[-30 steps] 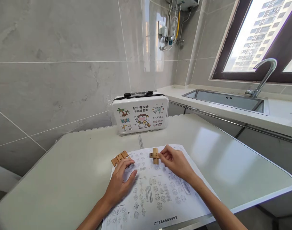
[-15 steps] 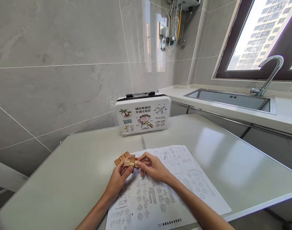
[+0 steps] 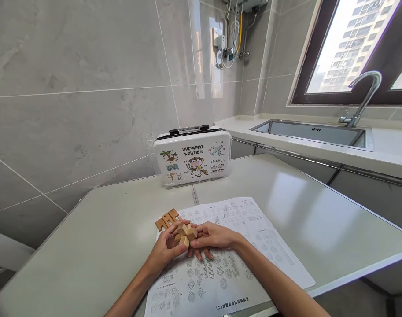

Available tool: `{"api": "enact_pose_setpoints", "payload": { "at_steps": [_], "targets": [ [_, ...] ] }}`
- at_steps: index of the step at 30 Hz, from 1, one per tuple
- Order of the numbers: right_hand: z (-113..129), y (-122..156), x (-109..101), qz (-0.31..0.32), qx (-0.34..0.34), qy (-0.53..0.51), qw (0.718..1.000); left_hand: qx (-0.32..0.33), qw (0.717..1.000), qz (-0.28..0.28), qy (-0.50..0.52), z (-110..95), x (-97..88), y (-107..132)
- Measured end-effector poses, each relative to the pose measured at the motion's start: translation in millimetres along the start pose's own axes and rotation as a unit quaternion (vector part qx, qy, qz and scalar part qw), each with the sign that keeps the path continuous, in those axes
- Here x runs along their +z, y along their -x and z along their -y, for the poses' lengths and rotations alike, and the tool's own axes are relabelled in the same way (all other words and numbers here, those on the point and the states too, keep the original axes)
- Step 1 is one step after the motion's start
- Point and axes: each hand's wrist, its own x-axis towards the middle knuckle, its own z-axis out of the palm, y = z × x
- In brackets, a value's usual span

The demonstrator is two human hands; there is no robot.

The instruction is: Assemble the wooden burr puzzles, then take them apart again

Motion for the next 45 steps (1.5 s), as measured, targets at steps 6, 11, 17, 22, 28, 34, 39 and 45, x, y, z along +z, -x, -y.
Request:
{"api": "enact_pose_setpoints", "payload": {
  "at_steps": [6,11,17,22,28,34,39,45],
  "targets": [
    [-4.7,-3.3,1.4,-0.047,-0.013,0.079,0.996,0.012,0.999,-0.012,-0.048,-0.4,-1.3,-1.6],
    [-14.0,-7.3,-0.1,-0.127,-0.031,0.068,0.989,0.05,0.991,-0.057,-0.109,0.9,-1.1,-2.9],
    [-14.5,-9.7,2.5,-0.232,-0.06,0.087,0.967,0.061,0.973,-0.118,-0.19,-1.2,5.7,-2.9],
    [-11.2,-9.4,5.2,-0.233,-0.077,0.092,0.965,0.073,0.965,-0.133,-0.214,-0.4,6.3,-3.8],
    [-13.2,-9.2,1.7,-0.243,-0.096,0.133,0.956,0.05,0.96,-0.139,-0.236,-2.3,8.2,-3.6],
    [-8.9,-7.5,3.2,-0.294,-0.113,0.23,0.921,0.07,0.934,-0.171,-0.306,5.7,6.6,-5.1],
    [-8.8,-8.1,2.0,-0.286,-0.127,0.185,0.932,0.061,0.9,-0.172,-0.395,16.6,1.1,-5.8],
    [-11.1,-9.0,-4.6,-0.3,-0.13,0.116,0.938,0.073,0.87,-0.142,-0.467,24.2,-2.5,-3.9]
  ]
}}
